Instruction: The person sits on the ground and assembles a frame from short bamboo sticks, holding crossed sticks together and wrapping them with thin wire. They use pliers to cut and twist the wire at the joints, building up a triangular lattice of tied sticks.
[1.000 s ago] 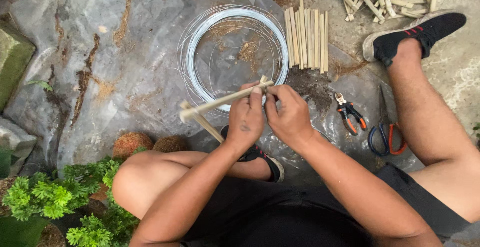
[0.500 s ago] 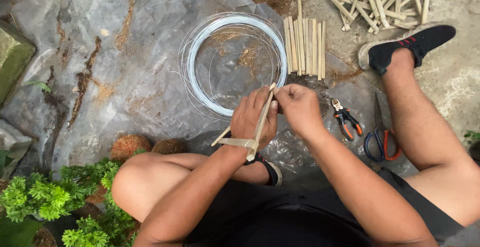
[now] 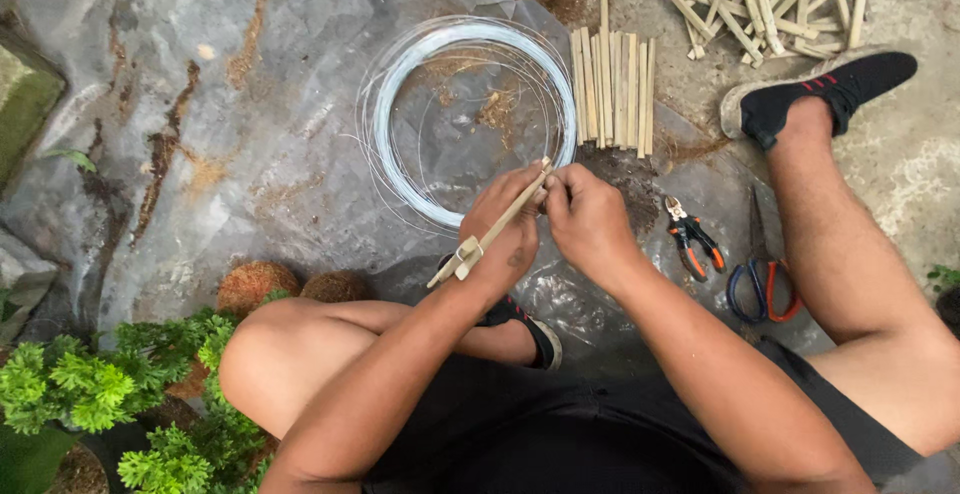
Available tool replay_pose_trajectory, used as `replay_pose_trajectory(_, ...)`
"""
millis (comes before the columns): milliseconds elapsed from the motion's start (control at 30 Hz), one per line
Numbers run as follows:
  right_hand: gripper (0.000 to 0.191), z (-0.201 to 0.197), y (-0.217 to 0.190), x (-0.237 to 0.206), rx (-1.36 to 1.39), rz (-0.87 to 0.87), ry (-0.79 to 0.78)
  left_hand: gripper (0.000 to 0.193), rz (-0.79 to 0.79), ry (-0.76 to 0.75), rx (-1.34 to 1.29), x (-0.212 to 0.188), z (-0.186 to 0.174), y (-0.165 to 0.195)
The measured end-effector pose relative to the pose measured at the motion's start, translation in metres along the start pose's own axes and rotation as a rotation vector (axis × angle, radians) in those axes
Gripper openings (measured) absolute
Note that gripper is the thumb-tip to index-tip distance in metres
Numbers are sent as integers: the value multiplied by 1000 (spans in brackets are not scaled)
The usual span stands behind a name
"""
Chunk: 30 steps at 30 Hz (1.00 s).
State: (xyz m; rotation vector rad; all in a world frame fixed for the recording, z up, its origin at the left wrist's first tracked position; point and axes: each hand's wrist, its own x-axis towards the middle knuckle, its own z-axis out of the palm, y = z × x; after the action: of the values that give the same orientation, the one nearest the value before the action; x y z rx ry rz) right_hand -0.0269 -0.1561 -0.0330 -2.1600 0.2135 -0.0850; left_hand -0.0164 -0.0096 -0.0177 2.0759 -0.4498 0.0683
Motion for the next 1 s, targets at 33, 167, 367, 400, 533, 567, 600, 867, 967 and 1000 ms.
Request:
replay_pose_trajectory(33,18,0,-1,0,-23,-18,4,29,-3,14,0,1,-1,0)
replay_pose_trajectory(167,18,-4,-1,2,-64,-79,22,26,45,22,55,5,0,3)
replay_pose_trajectory(367,18,-4,0,2,97,20,42,27,2,32,45,3,2,7)
replay_pose_trajectory(400,19,-3,1,1,104,48,32,27,-23,22,46,2,3,8)
replay_pose_trajectory(533,22,-3,6,-1,220,158,-34,27,-16,16,31,1,0,7)
replay_pose_trajectory(567,22,-2,8,-1,272,183,-57,27,3,18,27,2,-1,7)
replay_pose_trajectory(600,19,-2,10,0,402,163,-76,27,25,24,24,3,-1,6)
replay_pose_trajectory(867,10,13,26,-4,512,149,-8,31,-480,8,-227,4,13,0)
replay_pose_trajectory(967,10,21,18,-11,411,156,83,31,-388,46,-245,2,15,-5)
replay_pose_trajectory(1000,10,22,15,-11,378,142,98,31,-354,55,-231,2,16,-7)
